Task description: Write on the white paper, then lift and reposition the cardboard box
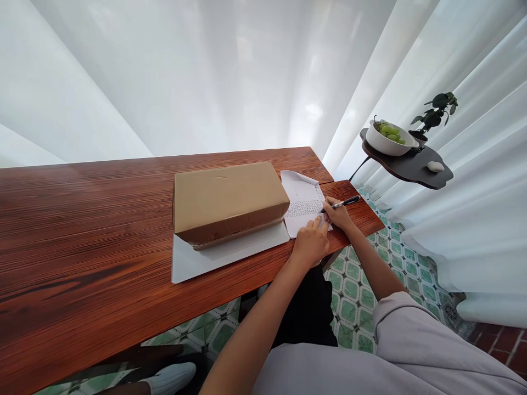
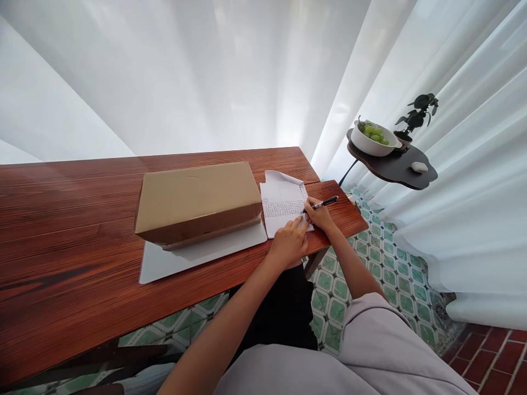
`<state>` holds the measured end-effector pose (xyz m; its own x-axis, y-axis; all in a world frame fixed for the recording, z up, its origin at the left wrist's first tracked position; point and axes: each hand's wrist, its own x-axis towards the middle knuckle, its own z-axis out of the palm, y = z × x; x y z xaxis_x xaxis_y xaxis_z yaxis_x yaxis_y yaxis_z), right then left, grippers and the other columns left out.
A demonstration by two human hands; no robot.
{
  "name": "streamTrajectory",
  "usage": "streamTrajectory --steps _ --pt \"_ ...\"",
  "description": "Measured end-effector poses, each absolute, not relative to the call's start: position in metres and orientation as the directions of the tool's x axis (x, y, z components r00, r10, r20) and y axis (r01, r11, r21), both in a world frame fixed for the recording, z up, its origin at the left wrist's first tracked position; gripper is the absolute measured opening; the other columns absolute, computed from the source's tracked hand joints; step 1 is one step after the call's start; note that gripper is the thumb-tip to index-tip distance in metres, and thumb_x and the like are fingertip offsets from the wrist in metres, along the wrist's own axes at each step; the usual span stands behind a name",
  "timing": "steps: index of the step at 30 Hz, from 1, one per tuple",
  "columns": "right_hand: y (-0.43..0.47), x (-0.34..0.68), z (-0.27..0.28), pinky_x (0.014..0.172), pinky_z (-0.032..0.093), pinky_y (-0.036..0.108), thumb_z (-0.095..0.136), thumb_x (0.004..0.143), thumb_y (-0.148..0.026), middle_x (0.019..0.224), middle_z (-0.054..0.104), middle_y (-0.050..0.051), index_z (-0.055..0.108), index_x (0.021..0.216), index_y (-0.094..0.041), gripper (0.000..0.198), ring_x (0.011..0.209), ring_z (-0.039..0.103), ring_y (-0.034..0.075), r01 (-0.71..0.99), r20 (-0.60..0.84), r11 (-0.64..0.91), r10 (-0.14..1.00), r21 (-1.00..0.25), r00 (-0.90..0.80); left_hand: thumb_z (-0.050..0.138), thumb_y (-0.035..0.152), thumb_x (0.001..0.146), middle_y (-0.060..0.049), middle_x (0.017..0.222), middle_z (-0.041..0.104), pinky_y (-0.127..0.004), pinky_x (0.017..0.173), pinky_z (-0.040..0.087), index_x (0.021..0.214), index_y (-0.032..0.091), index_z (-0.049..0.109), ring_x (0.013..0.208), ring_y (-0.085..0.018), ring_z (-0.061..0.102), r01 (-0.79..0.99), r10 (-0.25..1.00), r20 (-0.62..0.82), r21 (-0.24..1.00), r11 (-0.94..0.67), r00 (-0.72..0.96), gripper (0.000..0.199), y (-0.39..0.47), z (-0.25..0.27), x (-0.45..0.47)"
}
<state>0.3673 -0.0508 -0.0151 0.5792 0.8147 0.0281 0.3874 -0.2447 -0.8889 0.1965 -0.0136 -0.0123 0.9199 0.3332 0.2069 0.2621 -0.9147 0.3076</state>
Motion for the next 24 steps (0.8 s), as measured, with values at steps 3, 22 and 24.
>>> streamTrajectory --steps 3,22,24 --pt "-0.0511 0.3682 -0.0163 0.038 0.036 0.027 0.049 0.089 -0.043 0.045 0.049 -0.005 0.042 0.070 -0.024 0.027 0.037 0.043 0.013 0.386 0.032 -0.249 0.806 -0.888 0.591 0.044 0.027 0.092 -0.011 0.146 0.049 -0.036 0.077 0.053 0.126 0.016 0.056 0.109 -0.024 0.055 0.262 0.330 0.201 0.302 -0.916 0.922 0.038 -0.0133 -0.0120 0.1966" --pt "-0.0510 0.3684 -0.0165 0.039 0.040 0.027 0.048 0.090 -0.040 0.046 0.051 -0.005 0.044 0.069 -0.024 0.027 0.037 0.045 0.013 0.391 0.036 -0.253 0.800 -0.885 0.598 0.044 0.027 0.091 -0.011 0.146 0.049 -0.037 0.077 0.053 0.127 0.016 0.055 0.109 -0.025 0.055 0.264 0.337 0.208 0.313 -0.912 0.918 0.039 -0.0128 -0.0116 0.1952" --pt "-0.0510 0.3692 -0.0173 0.038 0.039 0.027 0.047 0.091 -0.039 0.046 0.051 -0.005 0.044 0.070 -0.024 0.026 0.036 0.045 0.013 0.385 0.038 -0.252 0.793 -0.888 0.608 0.044 0.026 0.090 -0.011 0.146 0.049 -0.037 0.076 0.053 0.124 0.016 0.056 0.109 -0.025 0.055 0.265 0.337 0.204 0.312 -0.912 0.919 0.037 -0.0128 -0.0112 0.1953"
